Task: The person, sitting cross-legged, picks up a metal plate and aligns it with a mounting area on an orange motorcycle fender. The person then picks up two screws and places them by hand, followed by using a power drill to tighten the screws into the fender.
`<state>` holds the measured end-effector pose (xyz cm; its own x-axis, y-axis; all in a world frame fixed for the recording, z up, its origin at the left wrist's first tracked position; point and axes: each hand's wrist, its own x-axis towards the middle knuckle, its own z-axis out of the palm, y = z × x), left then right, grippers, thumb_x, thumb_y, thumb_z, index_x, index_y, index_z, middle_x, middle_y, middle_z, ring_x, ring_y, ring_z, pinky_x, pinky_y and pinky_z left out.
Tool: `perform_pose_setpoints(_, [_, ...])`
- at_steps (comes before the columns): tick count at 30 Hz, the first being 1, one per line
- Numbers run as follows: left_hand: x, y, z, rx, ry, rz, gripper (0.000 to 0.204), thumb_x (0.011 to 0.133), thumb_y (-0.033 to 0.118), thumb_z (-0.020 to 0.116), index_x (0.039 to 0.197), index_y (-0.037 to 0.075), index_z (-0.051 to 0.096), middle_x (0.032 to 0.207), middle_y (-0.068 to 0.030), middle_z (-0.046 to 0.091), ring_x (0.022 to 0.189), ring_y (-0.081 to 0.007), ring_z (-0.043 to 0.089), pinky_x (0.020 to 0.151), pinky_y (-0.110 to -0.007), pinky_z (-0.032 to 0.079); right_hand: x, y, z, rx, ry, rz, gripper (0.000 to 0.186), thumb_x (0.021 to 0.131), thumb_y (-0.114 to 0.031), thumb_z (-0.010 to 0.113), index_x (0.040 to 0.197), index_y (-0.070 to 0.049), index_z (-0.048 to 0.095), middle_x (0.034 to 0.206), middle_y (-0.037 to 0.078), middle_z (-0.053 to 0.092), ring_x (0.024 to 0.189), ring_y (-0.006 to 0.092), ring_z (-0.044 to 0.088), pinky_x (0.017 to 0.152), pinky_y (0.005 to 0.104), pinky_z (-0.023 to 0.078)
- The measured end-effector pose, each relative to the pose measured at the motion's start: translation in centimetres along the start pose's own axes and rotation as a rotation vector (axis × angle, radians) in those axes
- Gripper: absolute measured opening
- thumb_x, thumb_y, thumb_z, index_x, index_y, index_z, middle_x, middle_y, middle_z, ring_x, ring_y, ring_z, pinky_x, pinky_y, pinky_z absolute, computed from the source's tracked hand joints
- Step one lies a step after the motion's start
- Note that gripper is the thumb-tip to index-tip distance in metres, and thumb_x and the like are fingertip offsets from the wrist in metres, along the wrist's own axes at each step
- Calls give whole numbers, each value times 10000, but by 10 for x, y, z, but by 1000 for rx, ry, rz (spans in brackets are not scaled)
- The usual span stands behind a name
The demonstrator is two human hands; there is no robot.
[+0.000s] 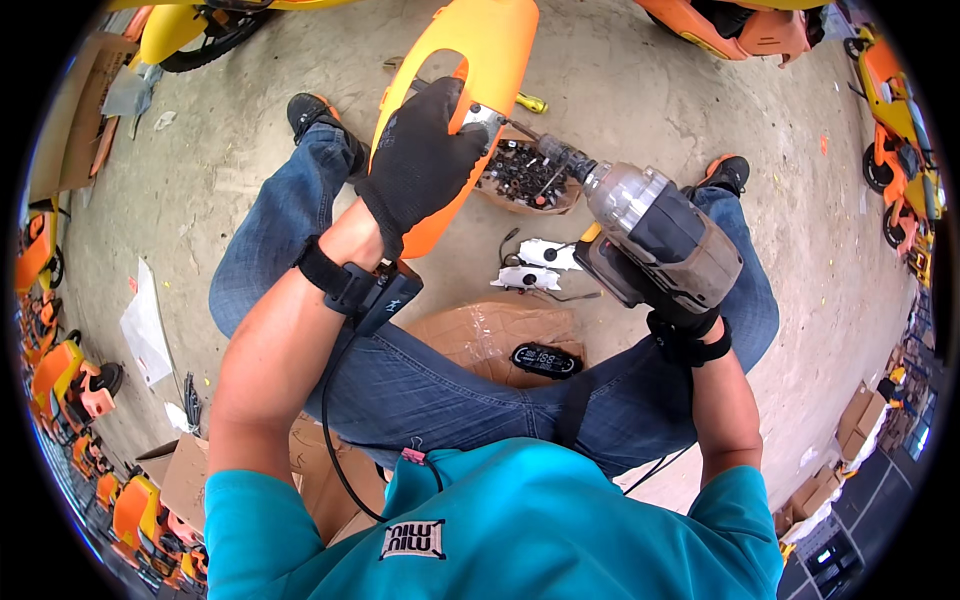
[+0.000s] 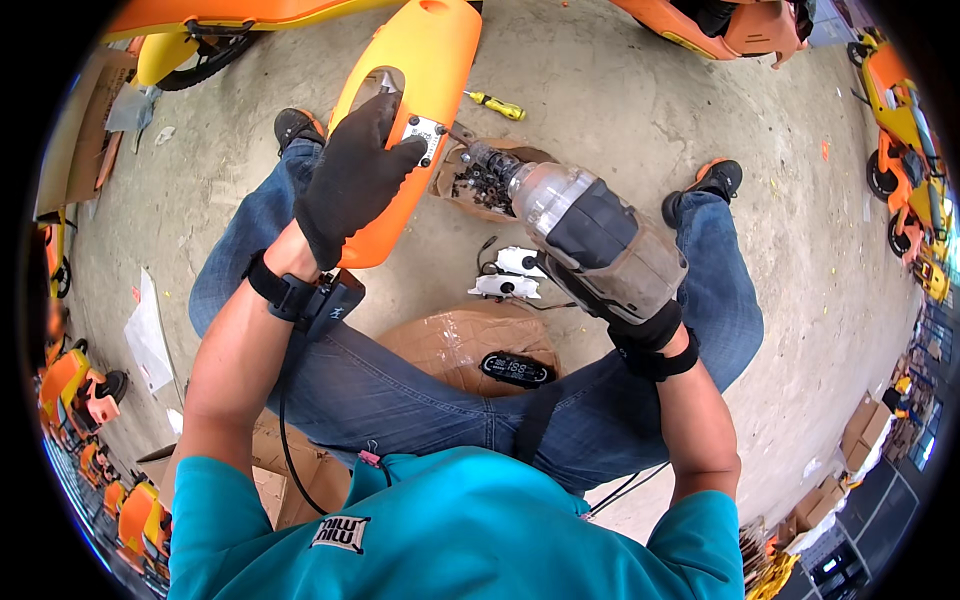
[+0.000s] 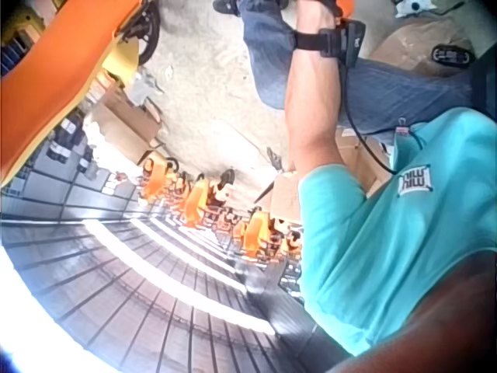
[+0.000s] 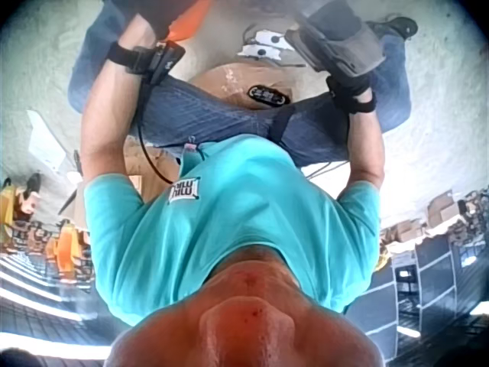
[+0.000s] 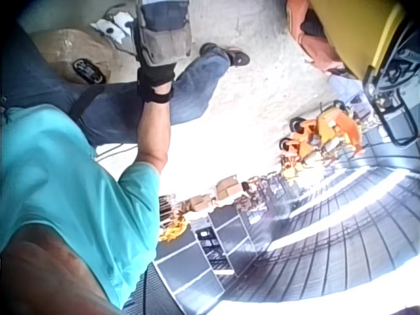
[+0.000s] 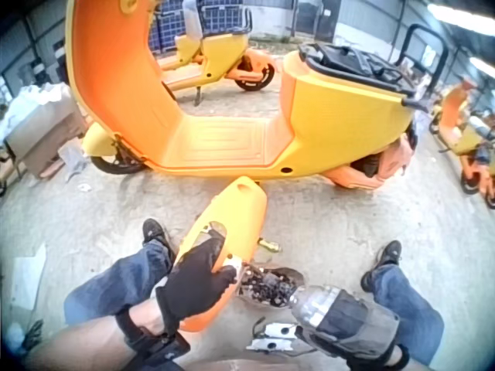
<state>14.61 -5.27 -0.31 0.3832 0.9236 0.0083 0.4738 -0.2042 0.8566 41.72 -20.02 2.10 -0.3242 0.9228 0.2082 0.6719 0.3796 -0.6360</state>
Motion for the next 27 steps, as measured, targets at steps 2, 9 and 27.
perform_pose_setpoints(2, [0,-1,0,29,-3,15,243,832,139,653,987,-26,566,798,-184,625,731,-313,619,665,-408,488,0,1,-1,-9,-32,-7,356,853,-162,731,1205,-170,675,1142,72,664,1051,299,621,904,414,496])
perform_pose_setpoints(9, [-3,3,1,14,34,23,240,848,138,648,997,-26,555,793,-189,617,736,-333,614,662,-419,479,-8,2,4,213,-42,118,357,885,-139,702,1239,-153,659,1200,77,658,1096,286,613,950,404,480])
perform_pose_setpoints(27, [-23,21,21,250,197,126,433,841,-3,609,1257,-27,487,900,-274,641,828,-445,640,705,-491,503,-24,-12,11,906,151,675,342,902,-51,704,1232,-58,617,1070,58,684,934,141,664,812,292,558])
